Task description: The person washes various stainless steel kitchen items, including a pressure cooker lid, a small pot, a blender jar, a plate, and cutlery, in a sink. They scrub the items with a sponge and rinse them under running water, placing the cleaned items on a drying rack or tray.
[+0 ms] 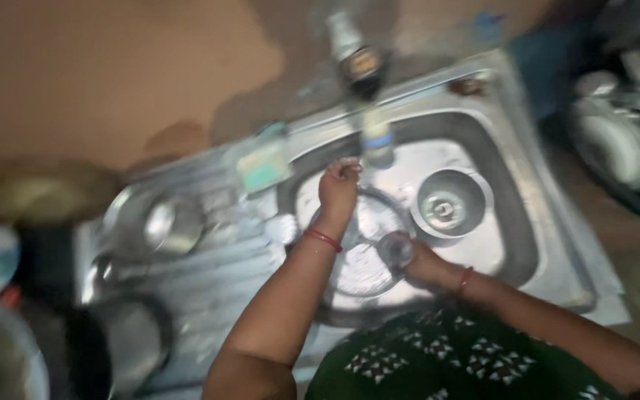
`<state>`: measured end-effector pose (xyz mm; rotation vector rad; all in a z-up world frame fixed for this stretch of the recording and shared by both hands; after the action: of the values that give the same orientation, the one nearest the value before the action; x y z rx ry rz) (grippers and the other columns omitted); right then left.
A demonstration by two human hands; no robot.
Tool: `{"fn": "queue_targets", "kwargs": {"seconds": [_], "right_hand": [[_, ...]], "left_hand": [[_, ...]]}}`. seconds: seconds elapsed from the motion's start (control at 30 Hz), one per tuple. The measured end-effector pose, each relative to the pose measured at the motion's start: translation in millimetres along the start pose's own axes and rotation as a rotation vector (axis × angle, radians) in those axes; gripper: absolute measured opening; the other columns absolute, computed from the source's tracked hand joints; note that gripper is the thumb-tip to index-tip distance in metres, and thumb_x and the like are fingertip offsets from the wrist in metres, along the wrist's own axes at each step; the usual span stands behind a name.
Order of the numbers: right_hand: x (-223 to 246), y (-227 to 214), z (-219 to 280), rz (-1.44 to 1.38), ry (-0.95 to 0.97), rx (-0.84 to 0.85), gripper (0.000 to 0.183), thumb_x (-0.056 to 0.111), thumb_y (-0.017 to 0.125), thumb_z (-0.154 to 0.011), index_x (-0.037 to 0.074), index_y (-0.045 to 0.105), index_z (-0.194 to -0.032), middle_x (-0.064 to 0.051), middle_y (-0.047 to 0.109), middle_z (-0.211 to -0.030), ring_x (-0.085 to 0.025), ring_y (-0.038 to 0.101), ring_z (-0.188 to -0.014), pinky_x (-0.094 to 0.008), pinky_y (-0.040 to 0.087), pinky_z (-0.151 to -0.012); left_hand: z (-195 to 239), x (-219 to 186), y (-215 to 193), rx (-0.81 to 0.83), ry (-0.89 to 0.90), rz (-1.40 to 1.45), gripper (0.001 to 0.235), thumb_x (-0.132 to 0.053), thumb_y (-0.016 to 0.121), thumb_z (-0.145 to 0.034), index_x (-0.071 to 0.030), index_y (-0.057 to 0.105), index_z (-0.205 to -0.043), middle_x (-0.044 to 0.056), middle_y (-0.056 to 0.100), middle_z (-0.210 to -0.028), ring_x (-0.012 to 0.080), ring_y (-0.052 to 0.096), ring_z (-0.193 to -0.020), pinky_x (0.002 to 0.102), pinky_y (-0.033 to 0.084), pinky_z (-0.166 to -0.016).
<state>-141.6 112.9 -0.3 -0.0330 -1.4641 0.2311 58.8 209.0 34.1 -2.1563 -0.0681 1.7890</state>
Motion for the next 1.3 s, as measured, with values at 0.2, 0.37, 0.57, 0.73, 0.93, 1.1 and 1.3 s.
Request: {"fn": "queue_targets", "kwargs": {"seconds": [0.2,0.37,0.57,0.73,0.93,1.1,1.3], "right_hand": [[-26.9,20.6,-19.8,0.128,0.244,-0.092,0.041,0.017,0.072,-0.081,0.013,0.073,-0.122,-0.005,0.078,-0.089,-0.019,0.073,-0.075,-0.038,0.060,-0.065],[7.9,25.5,-30.9,0.561,0.120,-0.268,0.043,0.043,0.081,-0.083,0.006,0.074,-0.104,-0.017,0.072,-0.078,-0.029,0.070,-0.070,-0.039,0.058,-0.066],[5.5,35.6,-25.0,0.302,0.523,-0.291,0.050,0.055,0.067,-0.092,0.006,0.073,-0.102,-0.020,0.069,-0.067,-0.031,0.068,-0.059,-0.042,0.053,-0.060],[0.4,13.3,-28.6,0.259,0.199,-0.480,0.050,0.050,0.074,-0.090,0.002,0.069,-0.104,-0.009,0.071,-0.077,-0.015,0.068,-0.070,-0.031,0.053,-0.062],[-33.2,8.6,-17.6,-0.217,0.453,-0.498,0.045,0.041,0.070,-0.100,-0.002,0.071,-0.109,-0.006,0.065,-0.087,-0.016,0.057,-0.071,-0.033,0.048,-0.061],[-1.0,20.2,-25.3,-0.346,0.342,-0.489,0.034,0.030,0.070,-0.098,0.001,0.069,-0.117,-0.003,0.071,-0.097,-0.011,0.064,-0.080,-0.027,0.052,-0.067],[41.8,49.6,-36.4,-0.650,0.313,-0.402,0.034,0.018,0.068,-0.093,0.009,0.059,-0.124,-0.004,0.070,-0.099,-0.016,0.070,-0.081,-0.035,0.060,-0.067]], "left_hand": [[19.7,-29.8,-194.9,-0.278,0.143,-0.468,0.017,-0.011,0.063,-0.093,-0.007,0.077,-0.100,0.017,0.074,-0.097,0.0318,0.071,-0.089,0.041,0.057,-0.083],[7.2,9.2,-238.6,0.070,-0.170,-1.063,0.036,-0.038,0.065,-0.097,-0.004,0.078,-0.099,0.019,0.072,-0.109,0.0381,0.066,-0.107,0.049,0.052,-0.097],[16.5,12.0,-253.5,-0.020,-0.525,-0.922,0.063,-0.049,0.081,-0.077,-0.003,0.068,-0.117,0.021,0.062,-0.127,0.0389,0.058,-0.119,0.048,0.048,-0.100],[16.0,33.9,-266.2,-0.009,-0.640,-0.835,0.041,-0.032,0.074,-0.083,-0.003,0.074,-0.112,0.023,0.067,-0.125,0.0407,0.065,-0.116,0.047,0.053,-0.100],[30.0,48.5,-297.9,-0.068,-0.617,-0.806,0.031,-0.023,0.072,-0.081,0.000,0.076,-0.100,0.024,0.072,-0.113,0.0418,0.070,-0.105,0.048,0.057,-0.092],[47.8,65.0,-301.6,-0.103,-0.591,-0.832,0.025,-0.021,0.071,-0.082,-0.002,0.077,-0.097,0.023,0.073,-0.110,0.0415,0.071,-0.102,0.047,0.057,-0.092],[50.6,64.6,-298.9,-0.158,-0.364,-0.944,0.021,-0.012,0.061,-0.091,-0.005,0.066,-0.110,0.021,0.074,-0.101,0.0387,0.072,-0.094,0.048,0.058,-0.082]]}}
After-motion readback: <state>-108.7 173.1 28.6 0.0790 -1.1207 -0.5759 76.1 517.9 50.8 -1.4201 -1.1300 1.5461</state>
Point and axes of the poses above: each hand's wrist, its own z-axis away from the middle knuckle, its own y-axis out of the palm, x = y × z, the point moved 10 cm from there along -z, towards the middle knuckle
